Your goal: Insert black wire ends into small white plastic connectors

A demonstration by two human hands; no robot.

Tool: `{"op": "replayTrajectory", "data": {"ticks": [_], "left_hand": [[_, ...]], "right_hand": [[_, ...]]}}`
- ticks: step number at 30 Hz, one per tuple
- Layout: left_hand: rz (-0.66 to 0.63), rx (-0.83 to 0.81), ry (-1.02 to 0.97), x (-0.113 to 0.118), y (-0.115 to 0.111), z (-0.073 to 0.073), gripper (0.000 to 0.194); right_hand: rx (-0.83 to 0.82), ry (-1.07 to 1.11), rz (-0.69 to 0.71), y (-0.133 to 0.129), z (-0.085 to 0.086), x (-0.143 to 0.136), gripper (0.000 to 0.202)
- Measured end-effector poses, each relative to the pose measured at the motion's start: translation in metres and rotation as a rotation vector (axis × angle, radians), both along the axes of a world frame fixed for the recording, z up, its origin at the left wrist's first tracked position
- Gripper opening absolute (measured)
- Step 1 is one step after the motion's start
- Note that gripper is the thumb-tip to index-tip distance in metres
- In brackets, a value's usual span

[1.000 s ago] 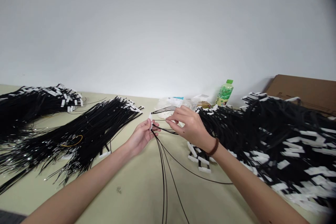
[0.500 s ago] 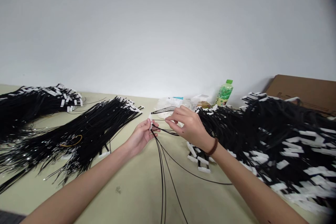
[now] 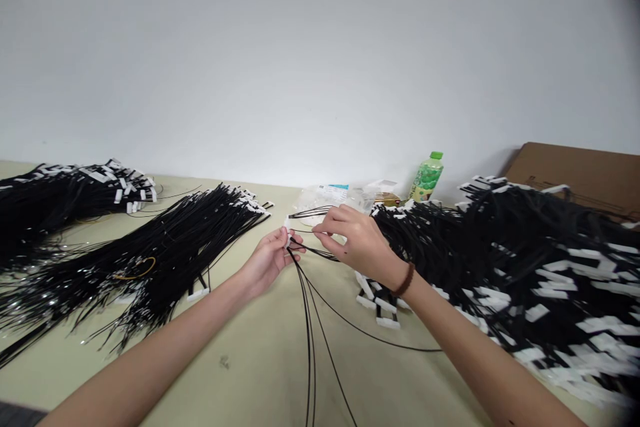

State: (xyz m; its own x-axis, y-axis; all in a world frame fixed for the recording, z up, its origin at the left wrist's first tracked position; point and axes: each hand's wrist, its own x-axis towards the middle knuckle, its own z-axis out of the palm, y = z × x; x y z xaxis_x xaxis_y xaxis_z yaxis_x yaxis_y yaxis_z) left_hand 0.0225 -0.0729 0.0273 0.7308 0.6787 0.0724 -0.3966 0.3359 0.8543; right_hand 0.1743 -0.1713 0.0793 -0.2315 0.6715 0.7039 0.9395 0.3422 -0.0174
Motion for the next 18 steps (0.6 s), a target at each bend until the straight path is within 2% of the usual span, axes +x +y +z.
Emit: {"op": "replayTrajectory", "data": {"ticks": [8, 18], "left_hand": [[-0.018, 0.066, 0.026, 0.001, -0.003, -0.002, 0.019], [-0.08, 0.14, 0.046, 0.001, -0.009, -0.003, 0.021]], "right_hand": [[-0.031, -0.031, -0.134, -0.001, -0.006, -0.015, 0.016], [-0.025, -0.141, -0.185, 0.002, -0.017, -0.021, 0.027]]}}
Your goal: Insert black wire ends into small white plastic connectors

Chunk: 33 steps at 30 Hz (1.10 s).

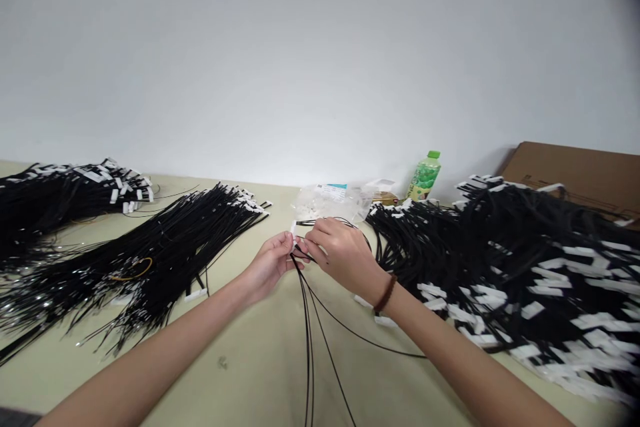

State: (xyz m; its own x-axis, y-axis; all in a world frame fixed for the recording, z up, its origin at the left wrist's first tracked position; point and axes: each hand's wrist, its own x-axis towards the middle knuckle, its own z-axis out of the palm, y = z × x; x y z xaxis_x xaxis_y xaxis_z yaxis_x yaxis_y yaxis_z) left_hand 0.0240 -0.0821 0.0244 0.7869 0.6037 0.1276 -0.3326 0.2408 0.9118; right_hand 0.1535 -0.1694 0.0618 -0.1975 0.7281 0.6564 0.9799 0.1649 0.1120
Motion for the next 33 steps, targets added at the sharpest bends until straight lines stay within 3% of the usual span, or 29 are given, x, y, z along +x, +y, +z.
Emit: {"op": "replayTrajectory", "data": {"ticks": [33], "left_hand": [[0.031, 0.064, 0.04, -0.0005, -0.0005, -0.0004, 0.022]], "right_hand": [[-0.008, -0.025, 0.041, -0.0006, -0.0009, -0.0024, 0.023]]}}
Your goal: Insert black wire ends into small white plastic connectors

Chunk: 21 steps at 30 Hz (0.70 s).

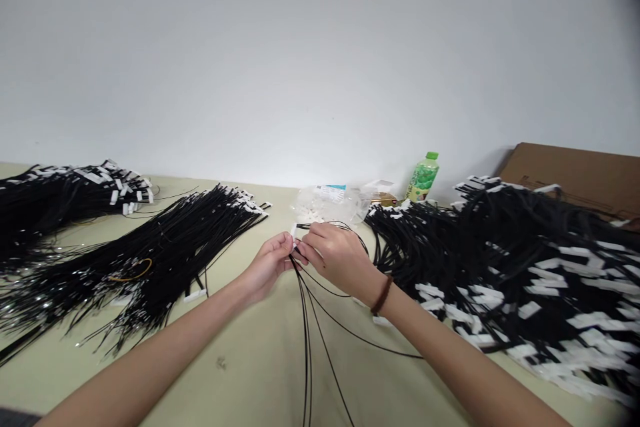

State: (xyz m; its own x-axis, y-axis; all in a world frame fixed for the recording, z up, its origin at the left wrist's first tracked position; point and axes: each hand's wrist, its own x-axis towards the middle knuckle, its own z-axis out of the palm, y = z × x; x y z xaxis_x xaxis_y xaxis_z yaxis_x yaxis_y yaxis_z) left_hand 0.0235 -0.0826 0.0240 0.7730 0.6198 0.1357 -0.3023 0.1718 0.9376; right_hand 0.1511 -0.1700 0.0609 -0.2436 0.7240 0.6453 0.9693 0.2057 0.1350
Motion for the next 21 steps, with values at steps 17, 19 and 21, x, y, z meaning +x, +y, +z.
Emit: {"op": "replayTrajectory", "data": {"ticks": [17, 19, 21], "left_hand": [[0.011, 0.001, 0.006, 0.0005, -0.0003, 0.0, 0.022], [0.01, -0.003, 0.003, 0.0004, -0.0003, -0.0001, 0.022], [0.007, -0.005, 0.0, 0.0003, -0.0003, 0.0, 0.022]], "right_hand": [[-0.01, 0.006, 0.006, 0.0, -0.0009, 0.0003, 0.023], [-0.011, 0.007, 0.007, 0.0, -0.0009, 0.0001, 0.023], [-0.007, 0.014, 0.006, -0.0001, -0.0008, 0.0001, 0.023]]}}
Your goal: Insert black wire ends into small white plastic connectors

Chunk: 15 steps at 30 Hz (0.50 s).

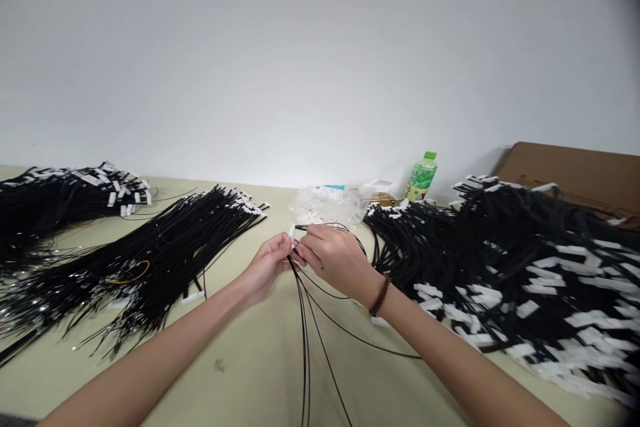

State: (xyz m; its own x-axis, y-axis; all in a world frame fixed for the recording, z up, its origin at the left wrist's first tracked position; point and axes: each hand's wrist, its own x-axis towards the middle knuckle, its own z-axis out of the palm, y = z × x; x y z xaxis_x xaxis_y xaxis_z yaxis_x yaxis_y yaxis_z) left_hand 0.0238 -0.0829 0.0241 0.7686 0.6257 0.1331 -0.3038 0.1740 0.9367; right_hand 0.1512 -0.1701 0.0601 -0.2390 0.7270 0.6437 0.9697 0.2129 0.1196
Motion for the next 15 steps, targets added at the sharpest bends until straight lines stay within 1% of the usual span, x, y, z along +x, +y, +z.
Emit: {"op": "replayTrajectory", "data": {"ticks": [15], "left_hand": [[-0.013, 0.036, 0.025, 0.0005, 0.0003, -0.0017, 0.022]], "right_hand": [[-0.038, 0.002, -0.008, -0.0008, 0.0004, -0.0003, 0.024]]}}
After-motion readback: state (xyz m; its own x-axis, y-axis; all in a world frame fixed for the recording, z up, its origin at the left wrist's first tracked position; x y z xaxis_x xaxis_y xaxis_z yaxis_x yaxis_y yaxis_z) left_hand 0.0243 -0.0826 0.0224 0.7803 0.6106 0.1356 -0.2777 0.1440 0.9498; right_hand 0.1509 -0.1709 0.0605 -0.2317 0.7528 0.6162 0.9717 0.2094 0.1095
